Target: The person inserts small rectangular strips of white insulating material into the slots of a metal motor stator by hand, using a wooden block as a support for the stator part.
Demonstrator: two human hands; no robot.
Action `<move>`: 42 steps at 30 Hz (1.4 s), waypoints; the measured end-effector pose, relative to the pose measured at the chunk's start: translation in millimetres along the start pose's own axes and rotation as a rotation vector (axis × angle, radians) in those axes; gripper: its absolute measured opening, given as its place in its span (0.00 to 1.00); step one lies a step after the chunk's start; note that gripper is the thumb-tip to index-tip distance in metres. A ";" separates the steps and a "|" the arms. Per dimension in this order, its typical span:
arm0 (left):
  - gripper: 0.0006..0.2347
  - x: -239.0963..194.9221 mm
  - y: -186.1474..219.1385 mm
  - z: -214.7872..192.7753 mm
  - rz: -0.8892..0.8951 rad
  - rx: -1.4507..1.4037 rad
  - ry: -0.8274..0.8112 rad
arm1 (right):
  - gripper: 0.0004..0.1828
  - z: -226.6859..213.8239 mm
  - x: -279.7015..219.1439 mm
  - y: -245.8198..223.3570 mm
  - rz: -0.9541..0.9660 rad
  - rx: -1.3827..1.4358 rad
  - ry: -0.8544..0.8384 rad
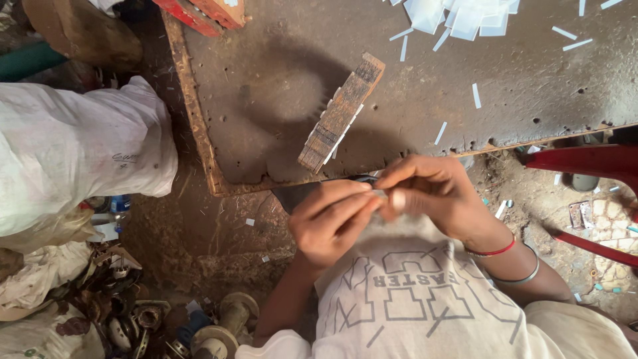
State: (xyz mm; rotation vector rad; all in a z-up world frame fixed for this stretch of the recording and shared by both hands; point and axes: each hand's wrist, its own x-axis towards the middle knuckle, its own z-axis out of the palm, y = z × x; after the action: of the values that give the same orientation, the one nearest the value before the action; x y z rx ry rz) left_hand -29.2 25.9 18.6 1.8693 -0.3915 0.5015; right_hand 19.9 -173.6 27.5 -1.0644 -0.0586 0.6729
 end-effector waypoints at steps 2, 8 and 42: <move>0.08 -3.0 1.1 -1.1 -0.083 -0.006 0.032 | 0.12 8.1 0.5 -9.8 -0.160 -0.292 -0.045; 0.07 -15.5 0.2 -8.5 0.092 0.276 0.198 | 0.09 23.5 35.2 5.4 -0.656 -1.016 0.273; 0.19 11.5 -47.6 17.5 -0.128 0.293 0.303 | 0.10 6.0 58.4 -11.5 -0.805 -1.296 0.315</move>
State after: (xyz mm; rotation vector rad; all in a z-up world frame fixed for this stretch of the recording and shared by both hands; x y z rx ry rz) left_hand 6.8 25.2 -18.9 2.0408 0.0060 0.7738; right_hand 70.1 -141.1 24.3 -2.1754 -0.6809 -0.3946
